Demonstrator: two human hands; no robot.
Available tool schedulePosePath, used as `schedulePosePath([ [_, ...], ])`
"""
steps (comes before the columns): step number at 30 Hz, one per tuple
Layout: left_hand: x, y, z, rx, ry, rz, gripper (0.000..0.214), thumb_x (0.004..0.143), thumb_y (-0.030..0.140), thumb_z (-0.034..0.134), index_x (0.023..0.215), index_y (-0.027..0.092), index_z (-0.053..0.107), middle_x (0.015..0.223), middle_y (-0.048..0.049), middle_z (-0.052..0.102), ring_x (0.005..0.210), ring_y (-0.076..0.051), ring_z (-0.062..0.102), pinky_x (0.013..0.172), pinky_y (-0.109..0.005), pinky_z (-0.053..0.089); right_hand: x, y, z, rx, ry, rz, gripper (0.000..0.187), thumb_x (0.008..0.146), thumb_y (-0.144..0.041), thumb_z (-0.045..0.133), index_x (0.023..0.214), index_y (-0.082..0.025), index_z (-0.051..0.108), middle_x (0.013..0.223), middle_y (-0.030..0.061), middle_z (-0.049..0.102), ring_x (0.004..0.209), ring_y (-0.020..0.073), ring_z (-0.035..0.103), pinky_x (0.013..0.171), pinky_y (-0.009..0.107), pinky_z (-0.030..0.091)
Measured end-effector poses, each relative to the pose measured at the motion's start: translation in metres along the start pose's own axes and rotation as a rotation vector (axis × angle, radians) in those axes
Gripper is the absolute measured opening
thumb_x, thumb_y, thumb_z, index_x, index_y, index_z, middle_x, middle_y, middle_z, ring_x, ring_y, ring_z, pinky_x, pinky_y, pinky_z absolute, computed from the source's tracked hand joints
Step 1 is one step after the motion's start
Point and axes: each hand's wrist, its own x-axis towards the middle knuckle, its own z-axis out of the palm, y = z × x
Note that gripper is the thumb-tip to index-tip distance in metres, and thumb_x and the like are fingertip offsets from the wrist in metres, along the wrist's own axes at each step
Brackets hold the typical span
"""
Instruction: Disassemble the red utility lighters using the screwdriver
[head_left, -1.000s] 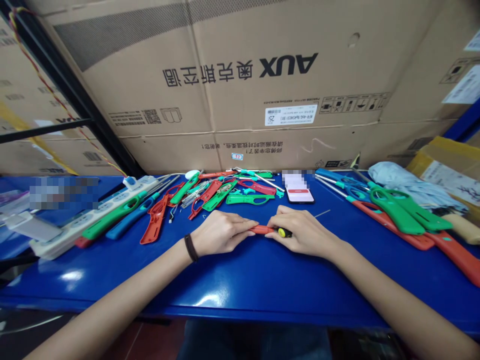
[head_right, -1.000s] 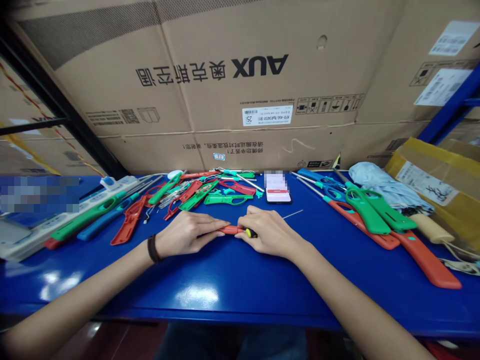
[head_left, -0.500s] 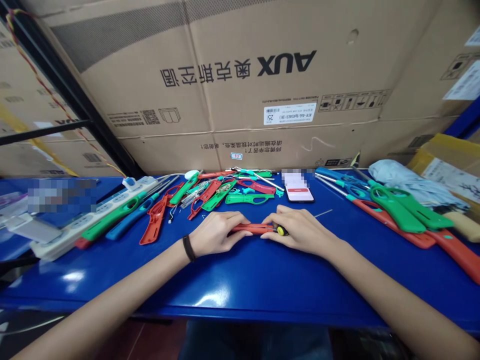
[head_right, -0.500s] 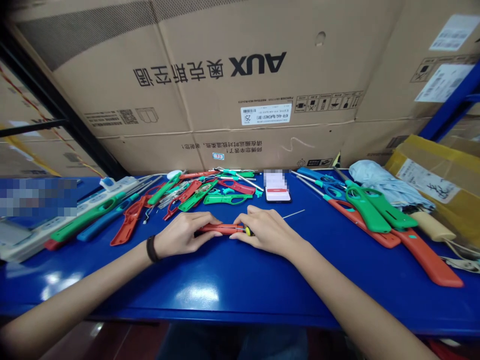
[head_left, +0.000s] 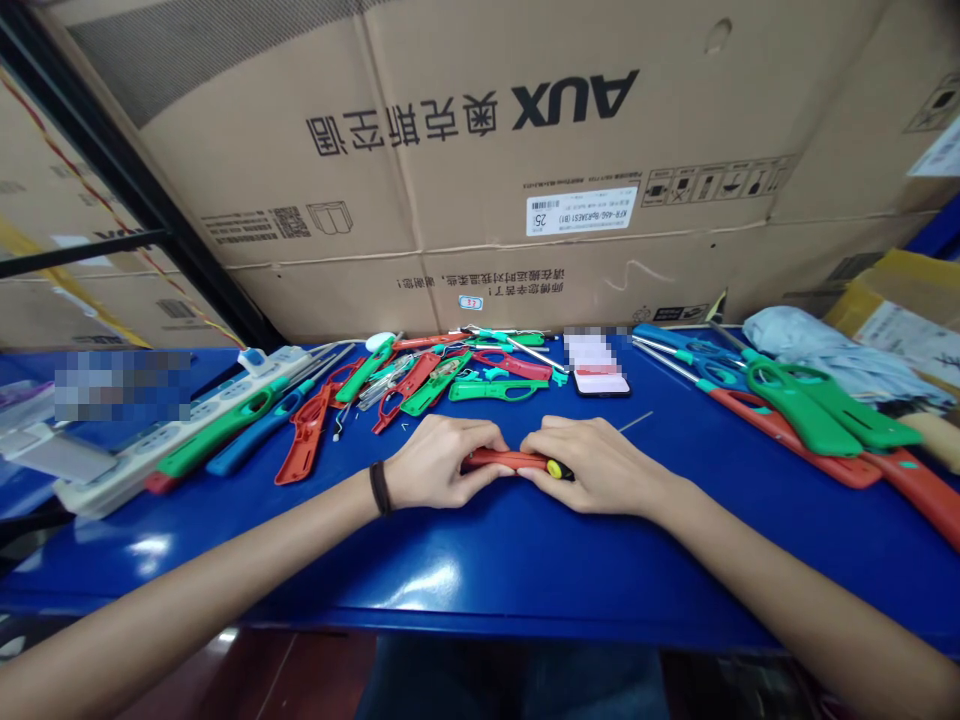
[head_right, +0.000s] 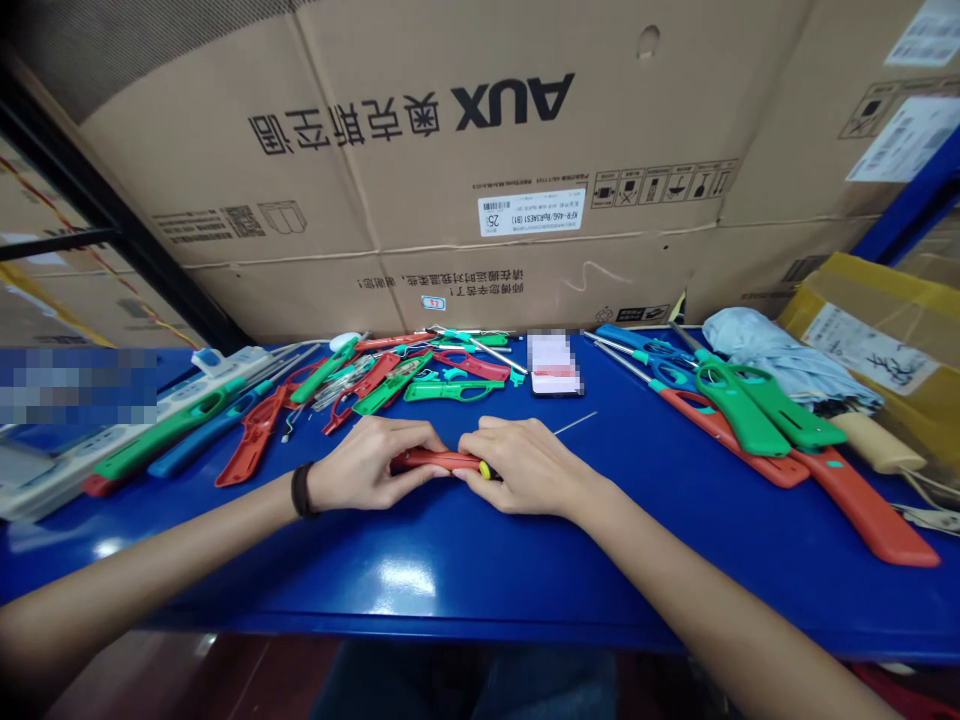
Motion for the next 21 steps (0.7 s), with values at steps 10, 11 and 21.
schedulePosePath([
  [10, -0.0048, 0.0048, 0.0051, -0.075, 0.059, -0.049, 0.018, 0.085, 0.033, 0.054, 0.086, 0.017, 0.062, 0.073, -0.0006, 0.065, 0.059, -0.011, 0.057, 0.053, -0.019, 0.037, -0.0011, 0.0015, 0.0044, 0.011, 0.046, -0.032, 0.022, 0.09, -0.029, 0.046, 0.074, -0.017, 0.055, 0.066, -0.0003, 0.049, 0.062, 0.0127, 0.047, 0.054, 0.024, 0.027],
  [11, -0.0054, 0.0052, 0.0056, -0.076, 0.067, -0.049, 0.017, 0.085, 0.032, 0.055, 0.086, 0.017, 0.062, 0.073, -0.0005, 0.065, 0.059, -0.011, 0.057, 0.053, -0.019, 0.037, -0.0013, 0.0015, 0.0046, 0.008, 0.049, -0.038, 0.023, 0.09, -0.029, 0.046, 0.073, -0.017, 0.055, 0.065, -0.0002, 0.049, 0.062, 0.0129, 0.047, 0.054, 0.025, 0.027],
  [21, -0.0067, 0.0034, 0.0069, -0.057, 0.097, 0.005, 0.018, 0.085, 0.031, 0.054, 0.086, 0.016, 0.063, 0.069, -0.0007, 0.063, 0.056, -0.01, 0.055, 0.052, -0.02, 0.036, -0.0015, -0.001, 0.0004, -0.037, 0.022, -0.029, 0.023, 0.09, -0.031, 0.047, 0.075, -0.017, 0.057, 0.068, 0.0007, 0.052, 0.063, 0.0132, 0.049, 0.054, 0.025, 0.027],
])
